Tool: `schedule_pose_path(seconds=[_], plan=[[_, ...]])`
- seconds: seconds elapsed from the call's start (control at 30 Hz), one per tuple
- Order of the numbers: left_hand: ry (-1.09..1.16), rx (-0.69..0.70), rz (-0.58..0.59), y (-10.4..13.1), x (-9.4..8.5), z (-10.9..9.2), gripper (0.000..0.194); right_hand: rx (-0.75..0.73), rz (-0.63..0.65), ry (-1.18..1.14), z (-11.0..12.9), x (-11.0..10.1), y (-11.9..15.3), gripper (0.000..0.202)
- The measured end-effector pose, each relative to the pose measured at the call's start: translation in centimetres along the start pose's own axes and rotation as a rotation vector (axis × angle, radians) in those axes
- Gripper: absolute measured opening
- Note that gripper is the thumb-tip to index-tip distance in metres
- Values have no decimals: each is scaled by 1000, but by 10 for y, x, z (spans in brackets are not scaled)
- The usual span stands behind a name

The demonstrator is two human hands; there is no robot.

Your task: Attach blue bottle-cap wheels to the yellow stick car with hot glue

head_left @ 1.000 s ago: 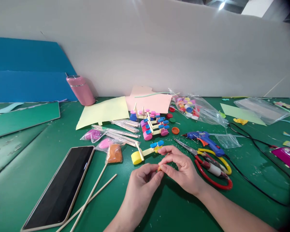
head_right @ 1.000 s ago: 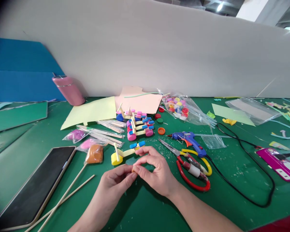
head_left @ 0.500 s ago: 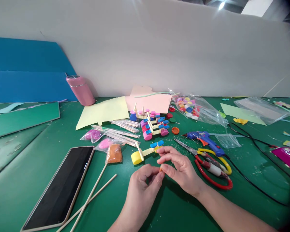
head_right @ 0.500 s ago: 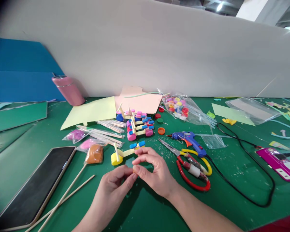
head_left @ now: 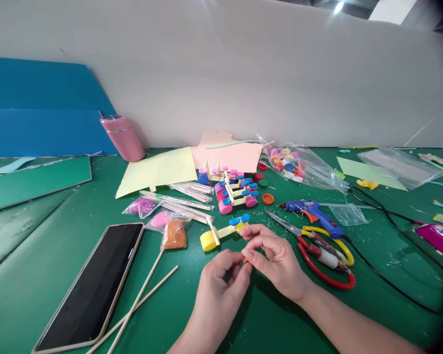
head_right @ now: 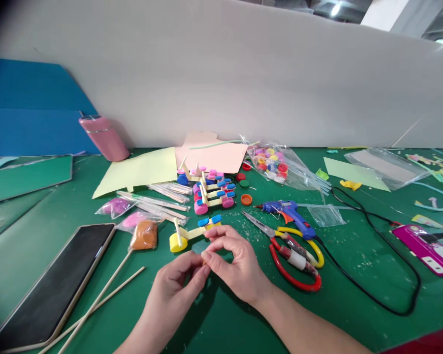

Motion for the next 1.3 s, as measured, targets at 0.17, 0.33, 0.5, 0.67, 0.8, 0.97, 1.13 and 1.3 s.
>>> schedule_pose_path(seconds=[0.17, 0.33, 0.5, 0.67, 0.8, 0.97, 1.13, 1.3], plan=[[171, -68, 70, -1, 5, 10, 26, -8, 14, 5, -1, 1, 1, 10], [571, -214, 89, 0, 10, 26, 24, -93, 99, 139, 17, 4, 1, 36], [736, -267, 112, 3, 15, 28, 24, -137, 180, 317, 25, 9, 1, 45], [785, -239, 139, 2, 16, 24, 26, -127, 168, 302, 22, 7, 1, 29], [846, -212, 150, 1, 18, 22, 30, -131, 200, 265, 24, 9, 2, 32], [718, -216, 161, 1, 17, 21, 24, -125, 271, 263, 25, 15, 3, 53], [564, -175, 153, 1, 13, 17, 27, -114, 285, 268, 25, 13, 3, 47], [520, -186, 150, 1, 13, 18, 27, -106, 300, 273, 25, 14, 3, 29]])
Point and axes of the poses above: each hand's wrist, its own y-axis away from the middle knuckle, its own x-axis out of the palm, z = x × y, the point moved 9 cm from there along -y, towards the middle knuckle, and after that the axes turned 11 degrees about z, right-handed, at the moved point
